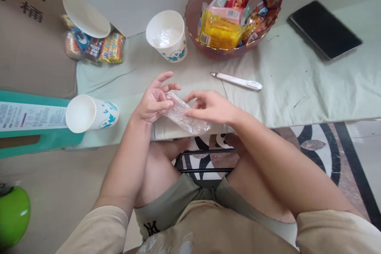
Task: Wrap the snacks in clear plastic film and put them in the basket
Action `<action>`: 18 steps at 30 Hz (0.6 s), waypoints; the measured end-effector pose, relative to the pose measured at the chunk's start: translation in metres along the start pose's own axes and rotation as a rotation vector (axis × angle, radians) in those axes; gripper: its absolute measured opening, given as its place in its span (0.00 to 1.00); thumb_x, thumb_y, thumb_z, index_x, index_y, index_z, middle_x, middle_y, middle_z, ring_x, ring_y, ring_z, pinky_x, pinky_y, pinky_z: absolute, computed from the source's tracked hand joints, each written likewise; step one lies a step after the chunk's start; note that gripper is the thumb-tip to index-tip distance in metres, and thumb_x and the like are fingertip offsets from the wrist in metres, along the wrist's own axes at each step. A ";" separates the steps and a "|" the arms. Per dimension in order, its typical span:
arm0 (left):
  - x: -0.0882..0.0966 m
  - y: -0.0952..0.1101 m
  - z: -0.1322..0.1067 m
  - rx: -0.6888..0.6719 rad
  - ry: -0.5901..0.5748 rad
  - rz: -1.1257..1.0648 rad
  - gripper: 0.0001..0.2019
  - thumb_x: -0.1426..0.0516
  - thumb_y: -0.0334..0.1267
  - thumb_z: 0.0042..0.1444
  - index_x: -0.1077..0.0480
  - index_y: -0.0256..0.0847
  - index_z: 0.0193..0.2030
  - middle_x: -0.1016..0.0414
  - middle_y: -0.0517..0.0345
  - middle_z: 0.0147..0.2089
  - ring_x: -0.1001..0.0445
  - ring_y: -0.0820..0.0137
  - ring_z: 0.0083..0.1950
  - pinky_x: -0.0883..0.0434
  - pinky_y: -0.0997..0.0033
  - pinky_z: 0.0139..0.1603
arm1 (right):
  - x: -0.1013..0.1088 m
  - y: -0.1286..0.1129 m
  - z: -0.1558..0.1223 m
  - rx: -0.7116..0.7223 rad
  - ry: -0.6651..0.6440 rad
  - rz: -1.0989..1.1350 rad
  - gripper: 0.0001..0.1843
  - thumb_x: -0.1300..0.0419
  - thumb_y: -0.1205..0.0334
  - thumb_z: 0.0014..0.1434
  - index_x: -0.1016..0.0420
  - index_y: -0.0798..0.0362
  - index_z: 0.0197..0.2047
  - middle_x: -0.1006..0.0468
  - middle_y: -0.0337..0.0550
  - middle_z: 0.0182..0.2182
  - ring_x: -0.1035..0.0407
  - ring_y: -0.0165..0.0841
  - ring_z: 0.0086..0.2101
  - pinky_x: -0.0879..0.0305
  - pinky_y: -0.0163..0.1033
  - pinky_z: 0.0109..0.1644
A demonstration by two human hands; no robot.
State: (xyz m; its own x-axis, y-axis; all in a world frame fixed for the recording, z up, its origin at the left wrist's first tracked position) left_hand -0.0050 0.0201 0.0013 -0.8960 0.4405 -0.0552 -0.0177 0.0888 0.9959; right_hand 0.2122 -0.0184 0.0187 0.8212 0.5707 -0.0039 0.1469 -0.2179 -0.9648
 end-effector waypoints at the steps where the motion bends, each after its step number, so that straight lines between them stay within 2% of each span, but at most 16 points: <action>1: -0.005 0.002 0.000 0.024 -0.007 -0.047 0.42 0.25 0.51 0.40 0.31 0.53 0.63 0.19 0.52 0.52 0.17 0.67 0.38 0.22 0.70 0.33 | -0.004 0.001 0.001 0.006 -0.067 -0.030 0.17 0.30 0.51 0.54 0.24 0.52 0.41 0.27 0.35 0.24 0.35 0.29 0.25 0.40 0.35 0.28; 3: -0.013 0.004 0.002 0.069 0.031 -0.165 0.39 0.29 0.58 0.45 0.31 0.49 0.62 0.18 0.50 0.52 0.16 0.63 0.42 0.20 0.66 0.38 | -0.010 0.003 0.004 0.059 -0.137 -0.040 0.12 0.32 0.55 0.55 0.26 0.53 0.35 0.32 0.33 0.23 0.38 0.27 0.25 0.43 0.34 0.28; 4: -0.017 0.005 0.002 0.092 0.061 -0.224 0.38 0.33 0.63 0.48 0.31 0.48 0.62 0.18 0.49 0.51 0.16 0.61 0.44 0.19 0.63 0.40 | -0.012 0.003 0.005 0.098 -0.124 -0.006 0.10 0.33 0.56 0.55 0.26 0.53 0.35 0.31 0.33 0.24 0.38 0.27 0.26 0.42 0.34 0.29; 6: -0.023 0.005 0.003 0.145 0.089 -0.316 0.37 0.41 0.71 0.53 0.29 0.44 0.59 0.17 0.48 0.48 0.16 0.57 0.46 0.19 0.59 0.43 | -0.014 0.003 0.007 0.153 -0.036 0.099 0.11 0.35 0.56 0.56 0.28 0.53 0.39 0.30 0.33 0.27 0.37 0.27 0.27 0.41 0.34 0.30; 8: -0.028 0.004 0.003 0.197 0.044 -0.343 0.39 0.43 0.75 0.51 0.26 0.41 0.53 0.17 0.47 0.44 0.16 0.57 0.45 0.19 0.59 0.42 | -0.013 0.004 0.009 0.164 0.080 0.160 0.13 0.35 0.55 0.56 0.30 0.51 0.41 0.31 0.32 0.26 0.38 0.26 0.25 0.42 0.34 0.29; 9: -0.030 0.003 0.003 0.224 0.004 -0.335 0.37 0.40 0.74 0.49 0.24 0.40 0.49 0.17 0.48 0.41 0.16 0.58 0.43 0.20 0.61 0.40 | -0.012 0.005 0.010 0.160 0.138 0.163 0.14 0.35 0.54 0.56 0.31 0.51 0.41 0.32 0.31 0.25 0.39 0.26 0.24 0.42 0.34 0.28; 11: -0.032 0.000 0.001 0.270 -0.041 -0.286 0.31 0.30 0.64 0.44 0.24 0.39 0.42 0.18 0.52 0.37 0.18 0.64 0.37 0.21 0.66 0.37 | -0.008 0.006 0.011 0.149 0.228 0.128 0.14 0.35 0.53 0.55 0.32 0.50 0.40 0.33 0.31 0.25 0.40 0.26 0.23 0.44 0.35 0.27; 13: -0.032 -0.002 0.001 0.278 -0.005 -0.206 0.23 0.26 0.52 0.42 0.23 0.39 0.38 0.20 0.57 0.32 0.22 0.71 0.31 0.25 0.72 0.32 | -0.005 0.008 0.012 0.139 0.278 0.079 0.14 0.35 0.52 0.56 0.32 0.49 0.39 0.33 0.32 0.25 0.40 0.27 0.23 0.44 0.35 0.27; 15: -0.031 -0.005 0.001 0.255 0.056 -0.142 0.17 0.28 0.45 0.45 0.23 0.39 0.38 0.23 0.61 0.28 0.27 0.75 0.25 0.29 0.75 0.26 | -0.002 0.008 0.013 0.122 0.299 0.057 0.14 0.35 0.51 0.56 0.32 0.48 0.39 0.33 0.32 0.24 0.39 0.28 0.23 0.46 0.36 0.26; 18: -0.030 -0.008 0.004 0.224 0.100 -0.131 0.13 0.31 0.41 0.48 0.23 0.42 0.40 0.27 0.65 0.23 0.32 0.76 0.20 0.34 0.75 0.21 | -0.001 0.004 0.012 0.105 0.288 0.107 0.13 0.35 0.50 0.57 0.32 0.46 0.40 0.36 0.31 0.21 0.41 0.29 0.21 0.47 0.36 0.25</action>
State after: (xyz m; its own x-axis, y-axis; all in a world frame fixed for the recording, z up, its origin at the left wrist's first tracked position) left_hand 0.0241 0.0093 -0.0048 -0.9321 0.3229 -0.1638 -0.0476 0.3392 0.9395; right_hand 0.2056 -0.0107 0.0114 0.9534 0.2980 -0.0465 0.0062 -0.1735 -0.9848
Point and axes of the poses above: each hand's wrist, its own z-axis towards the middle knuckle, its own x-axis out of the back of the hand, y = z × x, the point moved 2 cm from there along z, towards the middle knuckle
